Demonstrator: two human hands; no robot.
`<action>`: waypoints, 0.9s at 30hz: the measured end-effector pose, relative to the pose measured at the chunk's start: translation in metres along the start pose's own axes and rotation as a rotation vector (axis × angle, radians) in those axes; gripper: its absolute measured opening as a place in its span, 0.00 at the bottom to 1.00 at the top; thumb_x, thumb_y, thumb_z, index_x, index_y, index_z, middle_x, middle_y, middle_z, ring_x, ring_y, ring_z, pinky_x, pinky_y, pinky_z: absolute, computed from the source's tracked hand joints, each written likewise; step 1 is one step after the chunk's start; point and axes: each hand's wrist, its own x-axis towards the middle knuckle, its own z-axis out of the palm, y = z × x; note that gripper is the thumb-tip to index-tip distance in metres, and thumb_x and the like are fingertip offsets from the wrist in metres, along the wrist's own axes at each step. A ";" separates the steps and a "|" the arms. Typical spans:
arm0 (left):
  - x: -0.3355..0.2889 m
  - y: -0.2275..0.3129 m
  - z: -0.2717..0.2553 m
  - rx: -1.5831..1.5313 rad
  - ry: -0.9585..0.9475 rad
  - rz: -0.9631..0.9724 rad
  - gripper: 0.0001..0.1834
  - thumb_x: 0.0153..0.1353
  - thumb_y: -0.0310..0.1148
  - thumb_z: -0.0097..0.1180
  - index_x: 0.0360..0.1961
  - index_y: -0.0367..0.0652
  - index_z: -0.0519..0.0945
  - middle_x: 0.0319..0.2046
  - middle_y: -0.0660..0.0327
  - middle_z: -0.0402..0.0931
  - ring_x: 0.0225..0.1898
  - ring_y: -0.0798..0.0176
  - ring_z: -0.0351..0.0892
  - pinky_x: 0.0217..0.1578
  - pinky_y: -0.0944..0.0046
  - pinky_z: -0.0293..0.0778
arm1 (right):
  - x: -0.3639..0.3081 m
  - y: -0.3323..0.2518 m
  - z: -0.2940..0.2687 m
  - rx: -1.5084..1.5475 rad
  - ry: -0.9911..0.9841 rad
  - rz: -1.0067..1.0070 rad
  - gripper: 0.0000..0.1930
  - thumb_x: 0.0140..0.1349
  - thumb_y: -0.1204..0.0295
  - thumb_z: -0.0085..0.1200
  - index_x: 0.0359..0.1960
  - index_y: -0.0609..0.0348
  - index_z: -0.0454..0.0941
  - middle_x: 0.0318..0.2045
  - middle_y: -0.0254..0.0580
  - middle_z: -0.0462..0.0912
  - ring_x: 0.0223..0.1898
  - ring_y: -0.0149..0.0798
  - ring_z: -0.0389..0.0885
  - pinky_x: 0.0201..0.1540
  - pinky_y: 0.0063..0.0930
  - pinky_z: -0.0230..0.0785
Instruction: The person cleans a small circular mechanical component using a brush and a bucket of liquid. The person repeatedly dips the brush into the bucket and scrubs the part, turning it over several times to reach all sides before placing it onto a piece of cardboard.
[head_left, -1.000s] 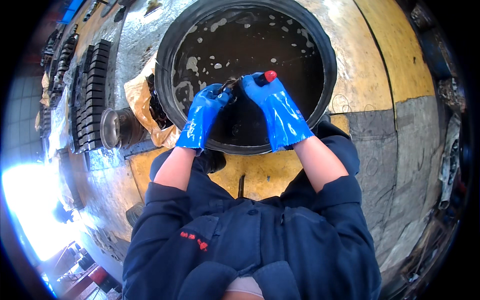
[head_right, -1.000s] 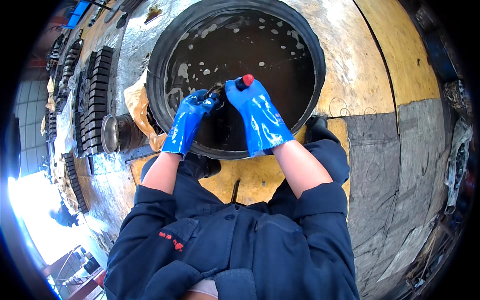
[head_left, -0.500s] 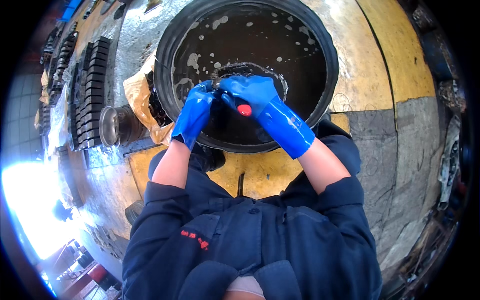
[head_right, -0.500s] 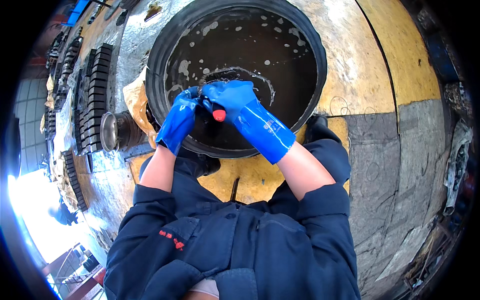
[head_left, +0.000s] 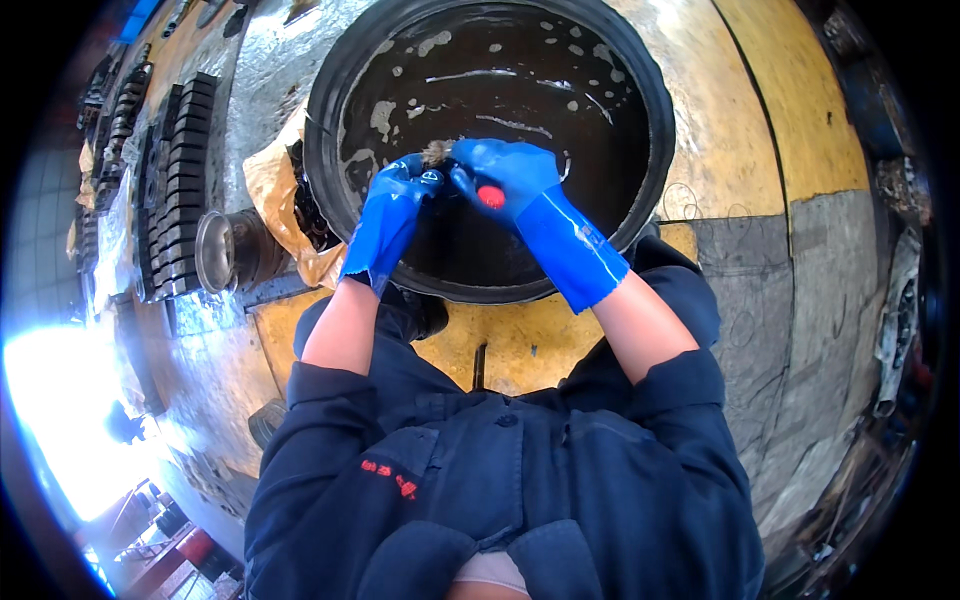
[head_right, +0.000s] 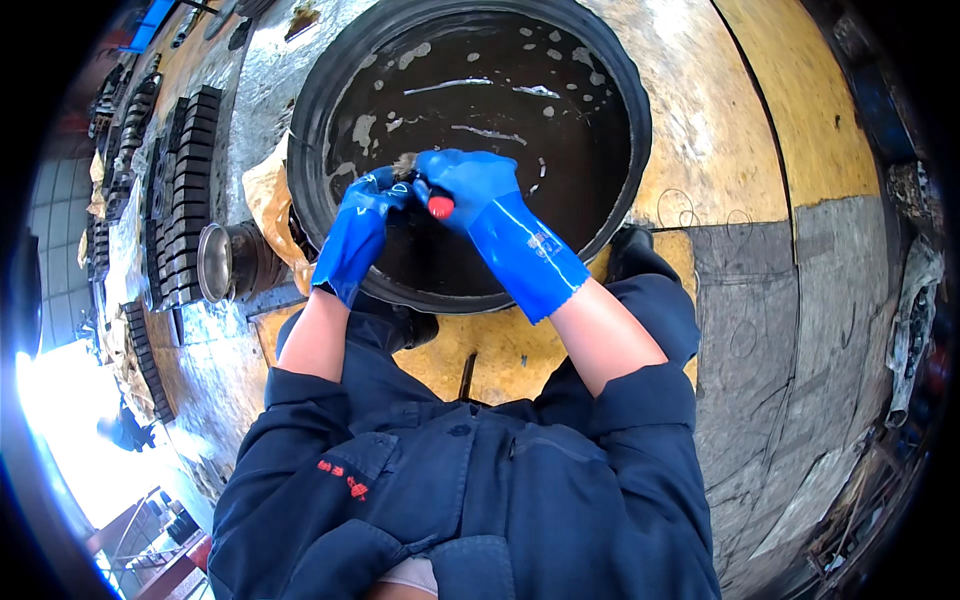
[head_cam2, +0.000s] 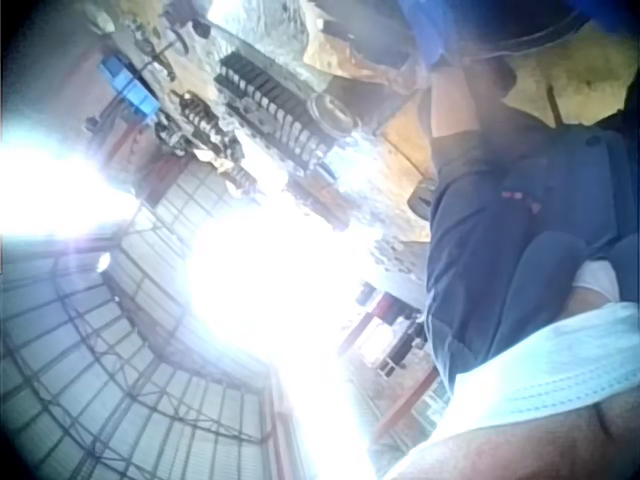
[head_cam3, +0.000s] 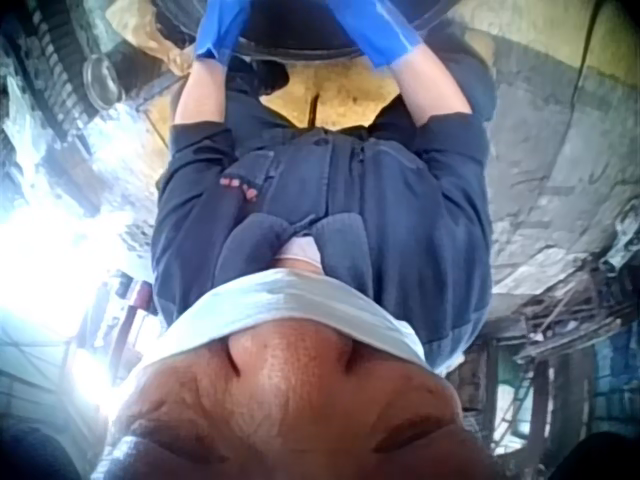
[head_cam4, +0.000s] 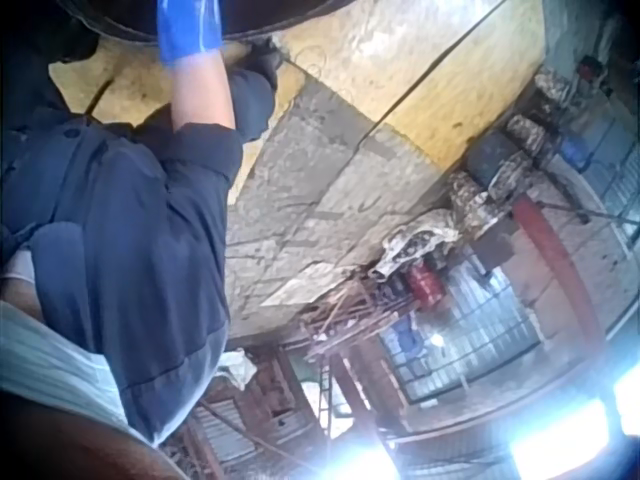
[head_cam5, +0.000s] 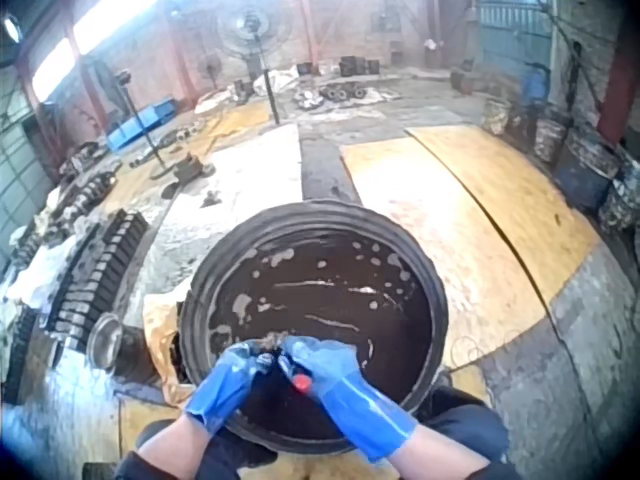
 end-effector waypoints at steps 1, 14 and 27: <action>0.004 -0.003 0.000 0.056 0.020 0.002 0.15 0.75 0.30 0.65 0.58 0.36 0.90 0.46 0.61 0.92 0.48 0.67 0.88 0.53 0.65 0.81 | -0.001 0.001 0.001 -0.061 -0.026 0.062 0.16 0.73 0.58 0.66 0.58 0.43 0.89 0.47 0.44 0.93 0.50 0.54 0.92 0.51 0.45 0.85; 0.001 0.001 0.009 0.175 0.175 0.032 0.19 0.74 0.36 0.72 0.60 0.37 0.88 0.49 0.61 0.93 0.49 0.67 0.90 0.48 0.67 0.81 | -0.029 0.030 0.000 0.782 -0.140 0.745 0.21 0.70 0.51 0.65 0.50 0.54 0.93 0.43 0.51 0.94 0.50 0.49 0.94 0.56 0.42 0.81; 0.000 0.001 -0.001 -0.093 0.021 -0.035 0.17 0.75 0.34 0.67 0.59 0.36 0.89 0.49 0.61 0.91 0.49 0.66 0.88 0.51 0.65 0.81 | -0.007 -0.004 -0.015 0.027 0.004 -0.171 0.12 0.72 0.62 0.60 0.54 0.36 0.88 0.44 0.39 0.93 0.48 0.53 0.93 0.47 0.50 0.85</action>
